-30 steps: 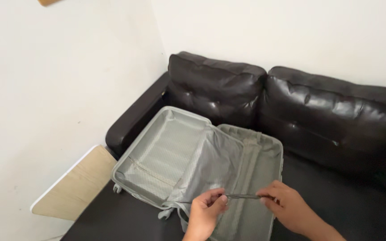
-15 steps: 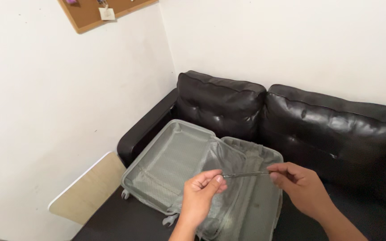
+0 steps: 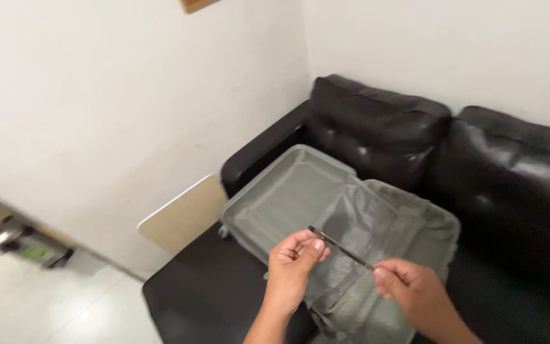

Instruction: The person picks up pens from a desk one at a time, carries each to an open suitcase on a sofa, and places the pens inside the suitcase, repeating this back-and-forth handling several times.

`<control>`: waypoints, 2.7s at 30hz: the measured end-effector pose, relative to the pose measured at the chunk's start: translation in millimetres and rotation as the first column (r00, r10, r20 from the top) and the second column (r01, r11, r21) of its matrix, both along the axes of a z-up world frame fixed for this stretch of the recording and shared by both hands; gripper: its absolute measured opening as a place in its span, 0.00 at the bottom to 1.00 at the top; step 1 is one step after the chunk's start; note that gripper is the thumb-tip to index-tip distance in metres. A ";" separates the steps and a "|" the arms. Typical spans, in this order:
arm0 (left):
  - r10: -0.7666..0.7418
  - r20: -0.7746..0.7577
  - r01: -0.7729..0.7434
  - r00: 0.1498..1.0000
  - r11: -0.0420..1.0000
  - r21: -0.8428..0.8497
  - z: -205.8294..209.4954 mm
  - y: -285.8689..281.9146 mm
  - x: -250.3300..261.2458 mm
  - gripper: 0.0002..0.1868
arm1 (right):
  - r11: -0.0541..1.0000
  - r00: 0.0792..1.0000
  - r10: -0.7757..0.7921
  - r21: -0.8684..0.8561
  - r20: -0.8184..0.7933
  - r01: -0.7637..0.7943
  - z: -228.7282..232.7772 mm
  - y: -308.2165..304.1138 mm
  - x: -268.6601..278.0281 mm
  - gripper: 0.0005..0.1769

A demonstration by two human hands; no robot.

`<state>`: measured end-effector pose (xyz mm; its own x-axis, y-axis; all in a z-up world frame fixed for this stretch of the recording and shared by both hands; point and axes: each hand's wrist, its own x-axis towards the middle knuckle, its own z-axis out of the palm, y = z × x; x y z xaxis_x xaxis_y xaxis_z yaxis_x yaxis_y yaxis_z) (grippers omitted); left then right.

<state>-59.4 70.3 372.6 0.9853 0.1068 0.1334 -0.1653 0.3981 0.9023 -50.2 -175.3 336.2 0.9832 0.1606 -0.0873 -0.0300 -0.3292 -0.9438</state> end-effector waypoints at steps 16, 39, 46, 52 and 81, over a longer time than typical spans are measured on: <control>0.278 -0.140 -0.286 0.950 0.957 -0.040 -8.9 22.6 -91.0 0.13 | 0.554 0.678 0.663 0.816 -0.316 -0.162 -87.2 93.8 -42.8 0.20; 0.703 -0.151 -0.700 0.696 0.710 0.077 12.8 80.0 -382.0 0.17 | 0.367 0.377 0.914 0.698 -0.148 -0.615 0.4 223.7 -192.8 0.18; 0.709 -0.135 -0.712 0.693 0.701 0.027 26.3 72.2 -518.3 0.17 | 0.124 0.176 0.984 0.619 0.023 -0.775 70.1 280.4 -289.4 0.22; 0.834 -0.141 -0.830 0.533 0.548 0.105 36.9 56.1 -639.2 0.18 | -0.001 0.002 1.000 0.571 0.004 -0.821 74.9 317.1 -398.6 0.17; 0.693 -0.043 -0.694 -0.720 -0.719 0.030 10.9 -48.7 -862.6 0.18 | -0.388 -0.644 0.764 0.773 -0.035 -0.502 26.5 405.3 -698.3 0.14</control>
